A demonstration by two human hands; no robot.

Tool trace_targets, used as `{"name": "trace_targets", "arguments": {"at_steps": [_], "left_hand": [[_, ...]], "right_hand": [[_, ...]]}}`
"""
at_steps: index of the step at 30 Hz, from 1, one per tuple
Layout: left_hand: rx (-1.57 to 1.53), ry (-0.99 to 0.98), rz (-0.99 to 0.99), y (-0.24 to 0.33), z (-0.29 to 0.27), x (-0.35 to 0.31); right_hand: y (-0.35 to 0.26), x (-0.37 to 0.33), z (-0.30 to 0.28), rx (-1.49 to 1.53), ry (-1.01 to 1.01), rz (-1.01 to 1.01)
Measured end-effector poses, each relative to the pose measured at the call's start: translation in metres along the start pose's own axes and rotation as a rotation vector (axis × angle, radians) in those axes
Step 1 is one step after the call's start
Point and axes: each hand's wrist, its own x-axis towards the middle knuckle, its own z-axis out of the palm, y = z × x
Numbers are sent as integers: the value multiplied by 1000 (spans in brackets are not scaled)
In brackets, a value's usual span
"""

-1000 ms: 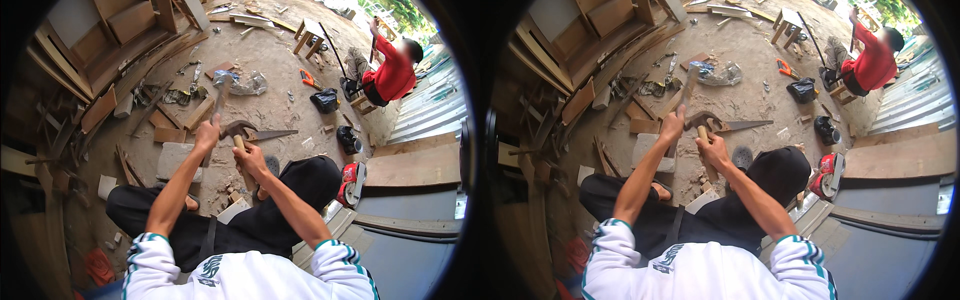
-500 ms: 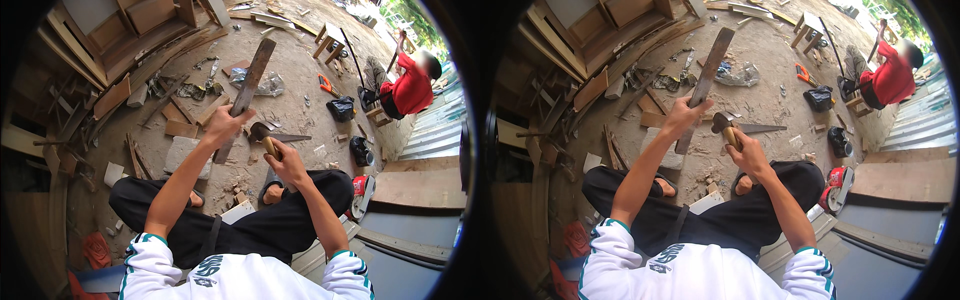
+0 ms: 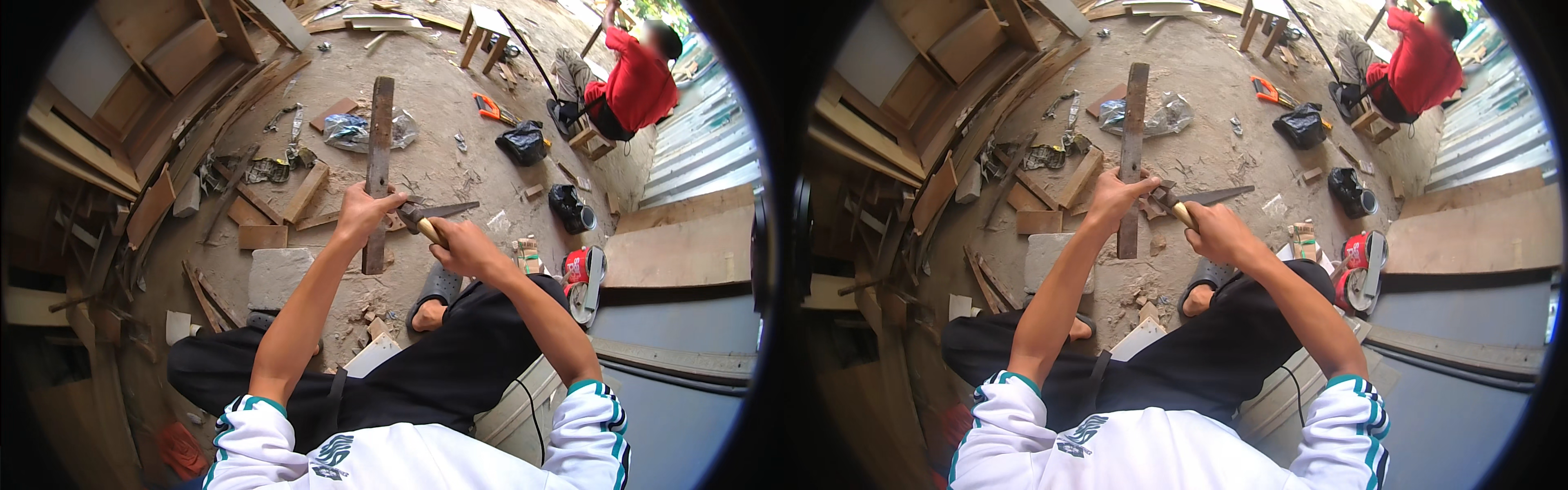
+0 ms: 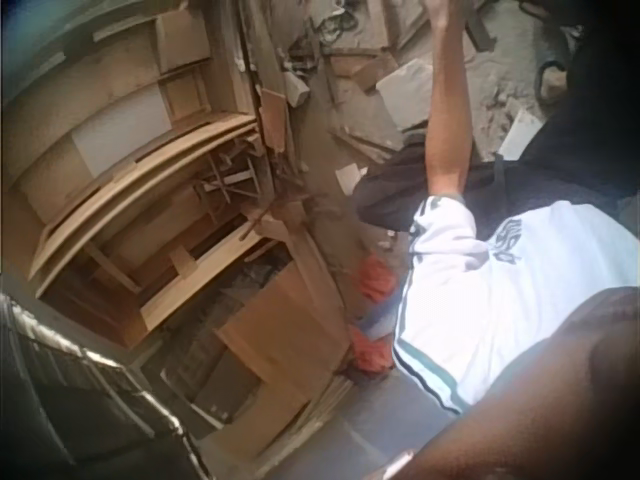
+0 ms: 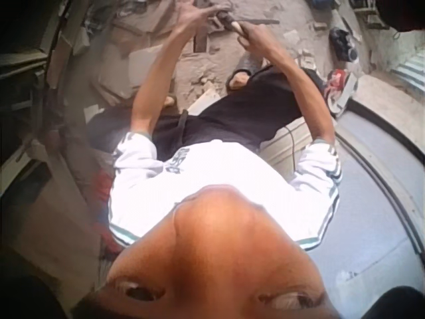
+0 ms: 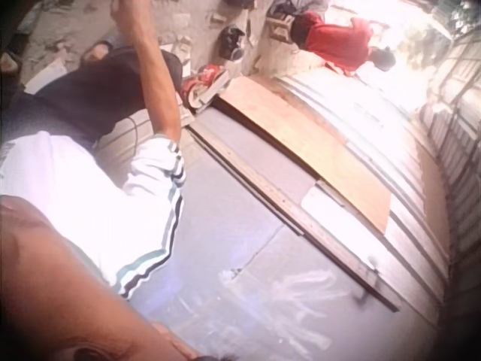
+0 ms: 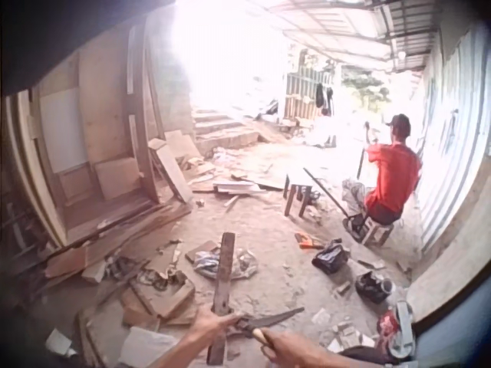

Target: The person sits on the floor and uses a hammer to repeatedly strike a small piece of wood placed on a concrete block. The person adjusts the wood's position between strikes to shape it.

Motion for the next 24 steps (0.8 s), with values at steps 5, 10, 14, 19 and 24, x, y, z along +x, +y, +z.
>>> {"name": "trace_targets", "arguments": {"at_steps": [5, 10, 14, 19, 24], "left_hand": [[132, 36, 1, -25, 16, 24], [192, 62, -67, -10, 45, 45], [334, 127, -158, -68, 38, 94], [380, 235, -363, -173, 42, 158], [235, 189, -350, -197, 68, 189]], "right_hand": [[15, 20, 6, -182, -62, 187], [60, 48, 11, -204, -205, 432], [66, 42, -18, -177, -199, 534], [69, 40, -29, -117, -113, 586], [61, 39, -34, -104, -84, 575]]}}
